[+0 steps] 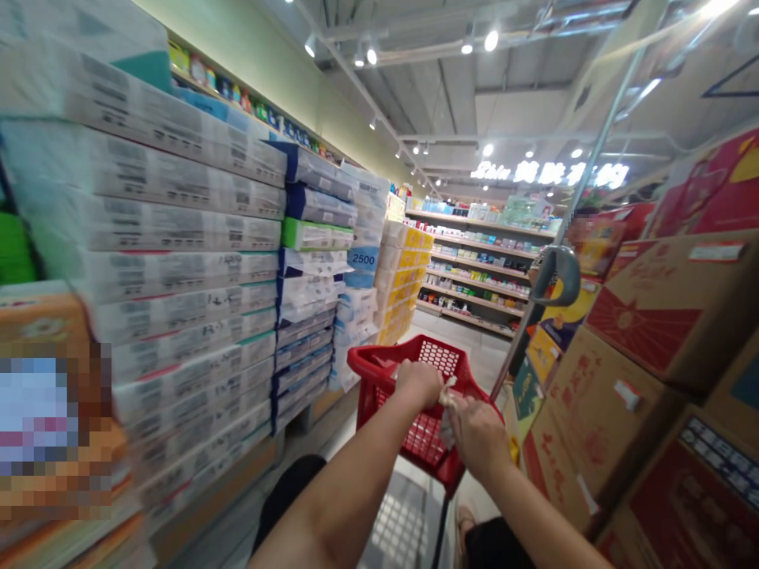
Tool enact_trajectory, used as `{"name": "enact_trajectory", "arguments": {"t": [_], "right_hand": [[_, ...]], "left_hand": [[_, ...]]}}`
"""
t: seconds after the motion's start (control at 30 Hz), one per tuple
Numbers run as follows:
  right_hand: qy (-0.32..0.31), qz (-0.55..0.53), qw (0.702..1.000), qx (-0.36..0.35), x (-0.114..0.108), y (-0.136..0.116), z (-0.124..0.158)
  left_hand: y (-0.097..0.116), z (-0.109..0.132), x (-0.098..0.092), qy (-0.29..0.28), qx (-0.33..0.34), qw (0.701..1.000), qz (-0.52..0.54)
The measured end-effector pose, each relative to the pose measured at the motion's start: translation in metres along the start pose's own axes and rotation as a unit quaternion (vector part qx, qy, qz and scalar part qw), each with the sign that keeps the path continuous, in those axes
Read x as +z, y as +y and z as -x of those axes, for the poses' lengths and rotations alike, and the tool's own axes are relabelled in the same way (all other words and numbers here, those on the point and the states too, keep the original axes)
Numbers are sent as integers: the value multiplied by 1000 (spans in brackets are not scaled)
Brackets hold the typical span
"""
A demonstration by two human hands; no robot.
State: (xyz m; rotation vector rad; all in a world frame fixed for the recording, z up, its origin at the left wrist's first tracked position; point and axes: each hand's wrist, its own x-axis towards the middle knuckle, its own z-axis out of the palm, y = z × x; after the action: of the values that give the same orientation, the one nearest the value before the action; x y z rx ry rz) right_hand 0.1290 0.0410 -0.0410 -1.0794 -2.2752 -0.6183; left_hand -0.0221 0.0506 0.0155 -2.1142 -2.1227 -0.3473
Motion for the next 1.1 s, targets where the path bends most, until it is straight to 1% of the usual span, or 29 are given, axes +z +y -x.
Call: {"name": "enact_trajectory", "arguments": {"t": [0.07,0.13,0.17,0.2,0.23,0.3,0.33,0.37,0.4,0.47,0.5,0.53,0.57,0.6,0.63,0.67,0.7,0.77,0.8,0.83,0.87,0.9,0.97,1.03,1.1], "right_hand": [[-109,13,991,73,-4,1,-14],[-141,25,985,94,-6,1,-22],[-132,33,986,96,-5,0,-22],[-106,39,990,86,-3,-1,-20],[-73,42,994,67,-1,-2,-16],[-3,34,999,4,3,-2,-7],[15,27,999,-17,4,-2,-4],[11,23,1000,-14,4,-1,-4],[-17,22,1000,12,3,0,-6],[-116,30,991,57,-2,4,-17],[-164,36,984,53,-5,5,-23],[-201,41,978,34,-7,6,-29],[-221,45,974,10,-8,6,-33],[-225,47,973,1,-9,6,-34],[-210,51,976,13,-8,4,-32],[-181,54,981,38,-7,2,-28],[-140,53,987,57,-5,0,-22],[-56,49,995,60,-2,-4,-10],[-33,47,997,52,0,-5,-7],[-33,45,997,51,1,-5,-5],[-57,46,995,62,1,-5,-7],[-95,48,992,73,2,-2,-11],[-183,47,980,62,3,5,-25],[-251,37,967,-8,6,16,-41],[-295,23,953,-67,11,28,-56]], "left_hand": [[1,-2,3,2,5,1000,-2],[2,-2,5,7,13,1000,0],[2,-3,5,11,14,1000,2],[1,-3,6,14,13,1000,3],[1,-3,6,17,12,1000,4],[0,-3,6,15,10,1000,1],[0,-3,5,11,9,1000,0],[1,-2,5,7,9,1000,-2],[2,-2,4,6,7,1000,-3],[4,-2,4,8,3,1000,-3],[5,-2,3,9,1,1000,-2],[6,-2,3,9,0,1000,-3],[7,-3,3,8,-1,1000,-4],[7,-3,3,6,-2,1000,-5],[8,-3,3,5,-4,1000,-6],[8,-3,3,6,-4,1000,-6],[7,-3,3,9,-4,1000,-7],[7,-3,3,12,-4,1000,-7],[7,-3,3,13,-4,1000,-7],[7,-3,4,14,-5,1000,-7],[7,-3,4,14,-5,1000,-6],[7,-4,4,13,-6,1000,-6],[7,-5,5,12,-7,1000,-7],[8,-7,5,9,-10,1000,-9],[8,-10,5,8,-12,1000,-10]]}}
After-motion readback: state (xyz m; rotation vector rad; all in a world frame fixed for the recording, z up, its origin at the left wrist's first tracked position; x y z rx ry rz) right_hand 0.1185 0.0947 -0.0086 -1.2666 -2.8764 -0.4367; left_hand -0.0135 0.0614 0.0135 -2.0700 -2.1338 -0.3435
